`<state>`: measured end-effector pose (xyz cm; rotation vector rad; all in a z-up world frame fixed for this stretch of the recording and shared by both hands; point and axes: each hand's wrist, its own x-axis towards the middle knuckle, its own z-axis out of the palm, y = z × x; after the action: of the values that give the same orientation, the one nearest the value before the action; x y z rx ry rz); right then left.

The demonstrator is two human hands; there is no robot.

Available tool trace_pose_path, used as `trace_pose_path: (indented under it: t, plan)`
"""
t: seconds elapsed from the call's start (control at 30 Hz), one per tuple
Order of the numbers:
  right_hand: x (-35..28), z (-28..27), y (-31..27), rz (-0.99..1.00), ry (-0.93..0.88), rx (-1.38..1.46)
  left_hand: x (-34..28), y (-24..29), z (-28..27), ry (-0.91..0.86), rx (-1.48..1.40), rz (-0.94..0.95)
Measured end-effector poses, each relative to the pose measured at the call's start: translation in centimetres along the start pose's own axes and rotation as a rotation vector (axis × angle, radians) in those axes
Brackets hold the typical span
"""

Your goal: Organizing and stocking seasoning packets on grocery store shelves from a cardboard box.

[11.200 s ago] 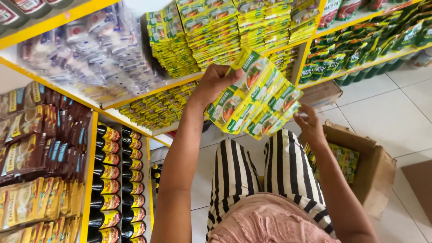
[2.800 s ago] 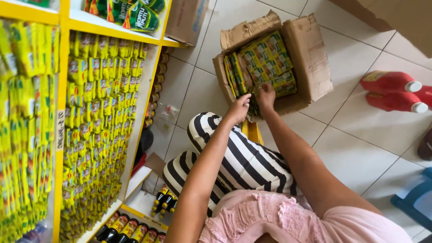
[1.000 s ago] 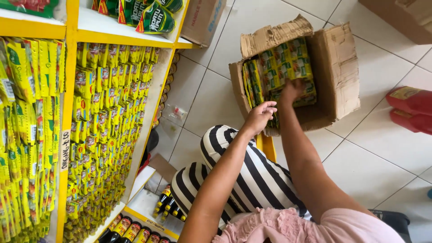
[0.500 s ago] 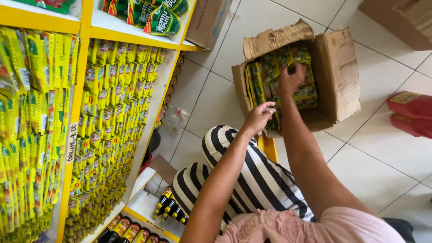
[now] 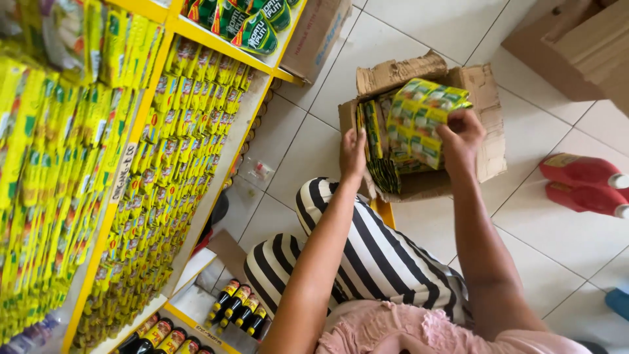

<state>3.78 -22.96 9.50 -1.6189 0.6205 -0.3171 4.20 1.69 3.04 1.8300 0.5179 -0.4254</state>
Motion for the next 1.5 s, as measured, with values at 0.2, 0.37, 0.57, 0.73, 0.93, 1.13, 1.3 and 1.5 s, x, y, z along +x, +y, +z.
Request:
trace_pose_path:
  t: [0.2, 0.37, 0.57, 0.73, 0.93, 1.13, 1.3, 1.5]
  plan:
    - [-2.8, -5.8, -6.9, 0.158, -0.365, 0.587, -6.2, 7.6, -2.2, -0.330, -0.544, 0.022]
    - [-4.8, -7.1, -10.1, 0.128, -0.489, 0.736, -14.8, 15.3, -6.3, -0.637, -0.743, 0.055]
    - [-9.9, -6.0, -16.7, 0.034, -0.581, 0.933, -19.6, 16.0, -10.1, -0.552, -0.733, 0.249]
    - [-13.4, -5.4, -18.3, 0.254, -0.888, 0.944, -22.9, 15.9, -13.5, -0.470, -0.837, 0.222]
    - [-17.1, -4.5, -21.1, 0.202, -0.949, 0.660, -27.1, 14.1, -18.9, -0.455, -0.804, 0.354]
    - [-20.3, -1.2, -24.1, 0.136, -1.176, 0.460, -31.3, 12.6, -24.5, -0.276, -0.580, 0.449]
    - [-20.8, 2.7, -24.5, 0.033, -1.276, 0.223, -32.7, 8.9, -28.4, -0.063, -0.337, 0.332]
    - [-21.1, 8.2, -27.8, 0.007, -1.526, 0.070, -37.1, 8.4, -34.3, -0.101, -0.420, 0.381]
